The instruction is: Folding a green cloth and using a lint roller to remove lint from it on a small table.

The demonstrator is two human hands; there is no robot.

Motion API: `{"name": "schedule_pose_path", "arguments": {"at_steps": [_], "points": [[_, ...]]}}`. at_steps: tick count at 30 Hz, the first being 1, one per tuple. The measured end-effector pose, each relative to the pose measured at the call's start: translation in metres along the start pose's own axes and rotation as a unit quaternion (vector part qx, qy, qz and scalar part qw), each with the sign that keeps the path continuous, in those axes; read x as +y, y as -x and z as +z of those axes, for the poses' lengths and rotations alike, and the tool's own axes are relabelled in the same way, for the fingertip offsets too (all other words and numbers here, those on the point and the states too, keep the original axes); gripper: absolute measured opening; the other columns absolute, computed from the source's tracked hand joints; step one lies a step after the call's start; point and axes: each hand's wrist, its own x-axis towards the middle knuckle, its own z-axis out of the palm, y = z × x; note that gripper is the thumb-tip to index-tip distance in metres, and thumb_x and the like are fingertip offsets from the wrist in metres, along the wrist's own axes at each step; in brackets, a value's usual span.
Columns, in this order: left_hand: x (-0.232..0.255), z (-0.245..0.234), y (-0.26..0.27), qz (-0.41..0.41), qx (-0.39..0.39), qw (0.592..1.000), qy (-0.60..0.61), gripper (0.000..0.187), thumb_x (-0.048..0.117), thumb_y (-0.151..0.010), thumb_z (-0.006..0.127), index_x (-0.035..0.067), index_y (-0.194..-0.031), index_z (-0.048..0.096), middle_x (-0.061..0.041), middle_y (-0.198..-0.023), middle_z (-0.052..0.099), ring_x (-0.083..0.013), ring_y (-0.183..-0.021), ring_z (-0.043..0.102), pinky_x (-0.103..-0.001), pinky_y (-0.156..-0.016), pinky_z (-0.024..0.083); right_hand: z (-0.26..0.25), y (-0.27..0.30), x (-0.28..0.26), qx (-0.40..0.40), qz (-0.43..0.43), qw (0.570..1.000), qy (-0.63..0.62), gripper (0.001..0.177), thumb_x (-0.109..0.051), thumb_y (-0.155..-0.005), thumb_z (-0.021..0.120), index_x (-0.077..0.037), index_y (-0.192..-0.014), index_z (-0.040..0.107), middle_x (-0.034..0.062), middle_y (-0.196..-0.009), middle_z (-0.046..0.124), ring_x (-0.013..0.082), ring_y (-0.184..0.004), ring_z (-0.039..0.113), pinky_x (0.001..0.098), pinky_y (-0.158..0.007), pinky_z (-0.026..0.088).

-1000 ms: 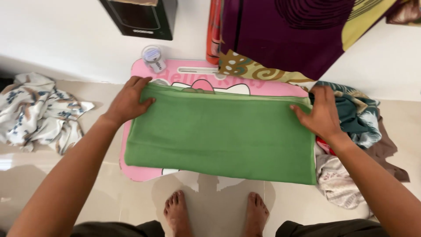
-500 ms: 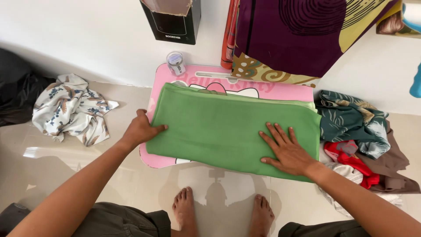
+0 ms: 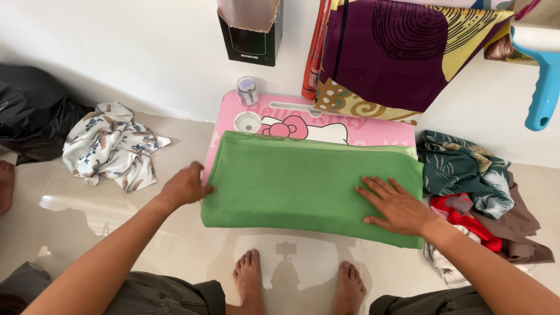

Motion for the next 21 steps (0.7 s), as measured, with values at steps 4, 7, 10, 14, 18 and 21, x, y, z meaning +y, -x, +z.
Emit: {"name": "schedule_pose_path", "arguments": {"at_steps": [4, 7, 10, 14, 18, 21], "points": [[0.028, -0.024, -0.018, 0.160, 0.163, 0.972, -0.060, 0.052, 0.030, -0.095, 0.067, 0.002, -0.138, 0.058, -0.022, -0.119, 0.067, -0.0431, -0.114, 0.069, -0.053, -0.092, 0.060, 0.003, -0.016, 0.029, 0.080, 0.076, 0.992, -0.058, 0.074, -0.056, -0.096, 0.056, -0.019, -0.156, 0.036, 0.0148, -0.162, 0.034, 0.0387, -0.150, 0.035, 0.0622, -0.118, 0.034], [0.036, -0.024, -0.050, 0.222, 0.195, 0.951, -0.090, 0.050, 0.026, -0.095, 0.066, 0.003, -0.139, 0.059, -0.019, -0.120, 0.066, -0.0412, -0.115, 0.068, -0.050, -0.093, 0.059, 0.029, -0.028, 0.068, 0.101, 0.117, 0.987, -0.046, 0.072, -0.050, -0.094, 0.059, -0.020, -0.156, 0.038, 0.0119, -0.163, 0.036, 0.0365, -0.150, 0.037, 0.0595, -0.117, 0.038], [0.033, -0.015, -0.092, 0.227, 0.196, 0.945, -0.127, 0.051, 0.028, -0.094, 0.069, 0.004, -0.138, 0.061, -0.018, -0.118, 0.065, -0.0395, -0.114, 0.067, -0.050, -0.093, 0.060, 0.046, -0.039, 0.103, 0.101, 0.152, 0.983, -0.030, 0.068, -0.047, -0.094, 0.059, -0.024, -0.155, 0.039, 0.0067, -0.164, 0.037, 0.0329, -0.151, 0.037, 0.0577, -0.117, 0.040], [0.031, -0.007, -0.120, 0.177, 0.175, 0.961, -0.124, 0.027, 0.028, -0.089, 0.068, 0.010, -0.109, 0.074, -0.012, -0.104, 0.069, -0.0370, -0.101, 0.072, -0.048, -0.086, 0.061, 0.039, -0.042, 0.123, 0.132, 0.169, 0.975, -0.051, 0.052, -0.024, -0.093, 0.060, -0.017, -0.145, 0.053, 0.0101, -0.153, 0.052, 0.0341, -0.146, 0.047, 0.0514, -0.115, 0.045], [0.036, -0.013, -0.114, 0.191, 0.172, 0.964, -0.069, 0.021, 0.025, -0.086, 0.069, 0.009, -0.099, 0.072, -0.014, -0.102, 0.069, -0.0386, -0.099, 0.073, -0.048, -0.083, 0.060, 0.058, -0.055, 0.148, 0.132, 0.196, 0.971, -0.029, 0.048, -0.028, -0.093, 0.059, -0.020, -0.140, 0.056, 0.0059, -0.138, 0.062, 0.0297, -0.138, 0.055, 0.0463, -0.108, 0.051], [0.032, -0.019, -0.117, 0.200, 0.172, 0.964, -0.019, 0.021, 0.025, -0.084, 0.073, 0.008, -0.097, 0.072, -0.016, -0.096, 0.071, -0.0375, -0.097, 0.073, -0.048, -0.083, 0.059, 0.066, -0.061, 0.156, 0.159, 0.205, 0.966, 0.017, 0.044, -0.030, -0.091, 0.062, -0.019, -0.134, 0.060, 0.0055, -0.127, 0.062, 0.0308, -0.129, 0.059, 0.0440, -0.097, 0.054]]}}
